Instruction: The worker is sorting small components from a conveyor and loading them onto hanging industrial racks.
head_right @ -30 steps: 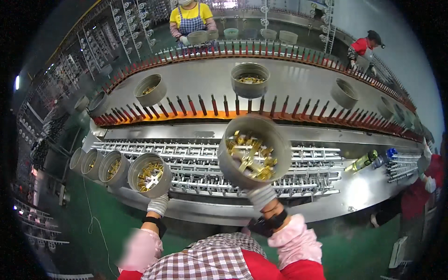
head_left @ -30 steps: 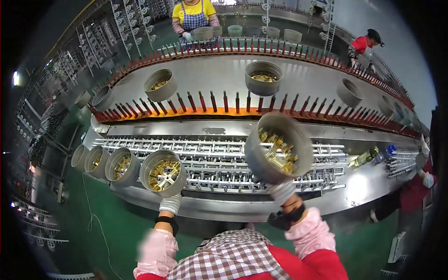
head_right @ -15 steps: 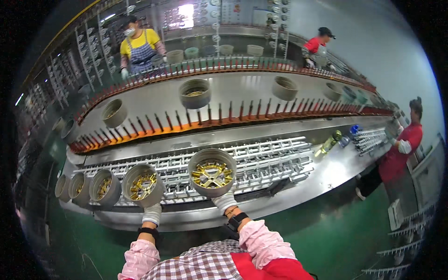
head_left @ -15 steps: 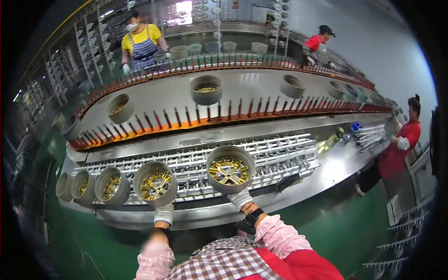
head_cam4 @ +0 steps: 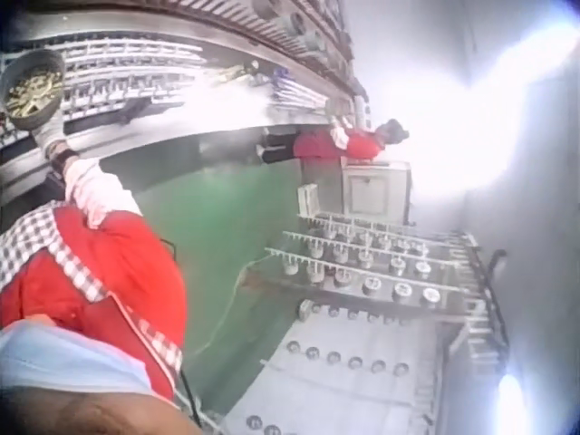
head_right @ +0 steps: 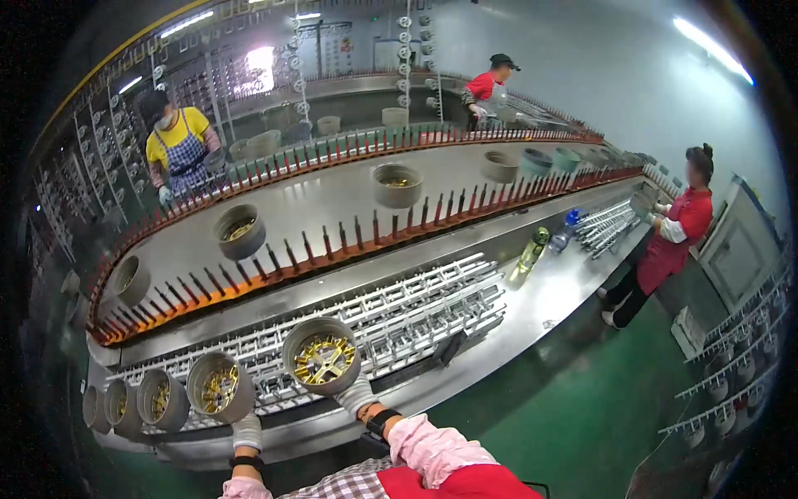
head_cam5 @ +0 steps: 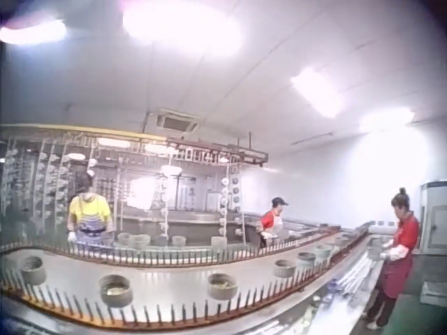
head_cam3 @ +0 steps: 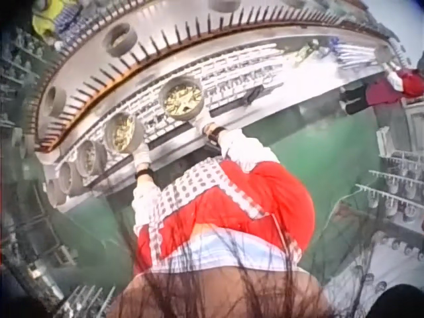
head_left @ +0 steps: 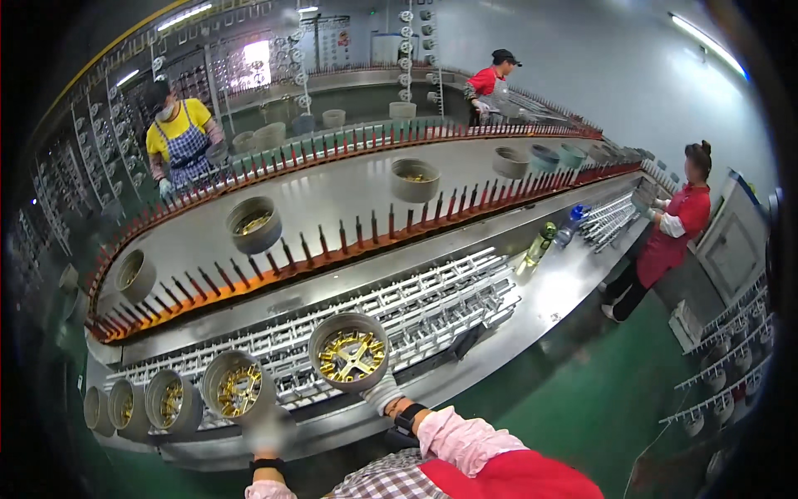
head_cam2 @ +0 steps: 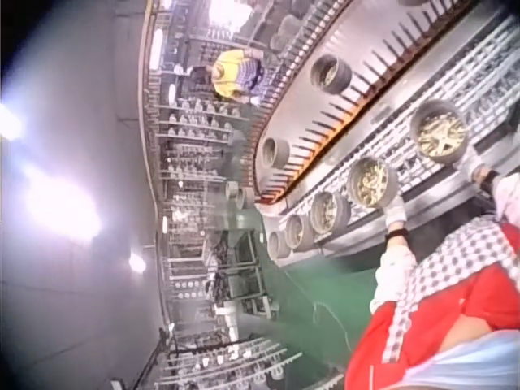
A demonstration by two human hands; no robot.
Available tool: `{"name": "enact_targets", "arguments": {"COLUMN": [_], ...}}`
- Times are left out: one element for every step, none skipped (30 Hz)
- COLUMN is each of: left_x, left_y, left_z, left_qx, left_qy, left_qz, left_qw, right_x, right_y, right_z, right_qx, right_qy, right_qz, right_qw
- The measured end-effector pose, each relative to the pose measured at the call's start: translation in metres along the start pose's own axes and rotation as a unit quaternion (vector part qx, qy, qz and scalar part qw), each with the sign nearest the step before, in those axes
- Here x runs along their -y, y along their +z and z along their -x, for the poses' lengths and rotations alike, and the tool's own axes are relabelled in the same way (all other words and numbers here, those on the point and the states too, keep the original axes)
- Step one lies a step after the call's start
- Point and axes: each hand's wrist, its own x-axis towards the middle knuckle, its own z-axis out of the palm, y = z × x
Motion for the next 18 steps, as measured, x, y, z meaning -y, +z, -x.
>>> {"name": "enact_targets", "arguments": {"left_x": [0.003, 0.001, 0.002, 0.002, 0.000, -0.004, -0.008, -0.007, -0.006, -0.005, 0.001, -0.018, -0.034, -0.034, -0.025, -0.025, -0.028, -0.032], "left_y": [0.004, 0.004, 0.007, 0.009, 0.009, 0.006, 0.002, -0.005, 0.004, 0.013, 0.007, -0.017, -0.034, -0.033, -0.026, -0.024, -0.023, -0.022], "left_z": [-0.003, -0.001, -0.004, -0.007, -0.005, -0.004, -0.005, -0.003, -0.006, -0.010, -0.004, -0.006, -0.010, -0.012, -0.009, -0.008, -0.011, -0.013], "left_qx": [0.040, 0.001, 0.019, 0.037, 0.033, -0.005, -0.043, 0.010, -0.031, -0.071, -0.065, 0.012, 0.089, 0.079, 0.065, 0.053, 0.047, 0.041], "left_qy": [-0.020, 0.011, 0.010, 0.009, 0.011, 0.005, -0.001, 0.009, 0.013, 0.017, -0.001, -0.032, -0.063, -0.065, -0.079, -0.088, -0.094, -0.101], "left_qz": [0.028, -0.043, -0.053, -0.064, -0.066, -0.076, -0.085, -0.099, -0.105, -0.111, -0.114, -0.088, -0.063, -0.048, -0.035, -0.019, -0.001, 0.016], "left_qw": [0.999, 0.999, 0.998, 0.997, 0.997, 0.997, 0.995, 0.995, 0.994, 0.991, 0.991, 0.996, 0.992, 0.994, 0.994, 0.995, 0.994, 0.994], "right_x": [-0.002, -0.002, -0.001, -0.001, 0.002, 0.005, 0.009, 0.037, 0.018, 0.001, 0.068, 0.037, -0.009, -0.033, -0.006, 0.006, 0.001, -0.009], "right_y": [0.002, -0.001, -0.003, -0.005, -0.009, -0.016, -0.023, -0.055, -0.043, -0.032, -0.100, -0.084, -0.046, -0.026, -0.061, -0.095, -0.118, -0.133], "right_z": [-0.002, -0.001, 0.000, 0.001, 0.004, 0.007, 0.011, 0.020, 0.020, 0.019, 0.024, 0.025, 0.026, 0.023, 0.028, 0.031, 0.030, 0.032], "right_qx": [-0.006, -0.003, -0.001, 0.002, 0.006, 0.009, 0.012, 0.049, 0.011, -0.027, 0.171, 0.161, 0.079, -0.002, 0.078, 0.195, 0.243, 0.290], "right_qy": [-0.001, -0.010, -0.019, -0.027, -0.036, -0.042, -0.048, -0.075, -0.109, -0.144, -0.138, -0.126, -0.119, -0.123, -0.083, 0.003, -0.005, -0.011], "right_qz": [0.000, 0.017, 0.033, 0.049, 0.065, 0.081, 0.097, 0.130, 0.107, 0.084, 0.196, 0.197, 0.041, -0.119, -0.214, -0.182, -0.246, -0.309], "right_qw": [1.000, 1.000, 0.999, 0.998, 0.997, 0.996, 0.994, 0.987, 0.988, 0.986, 0.956, 0.959, 0.989, 0.985, 0.970, 0.964, 0.938, 0.906]}}
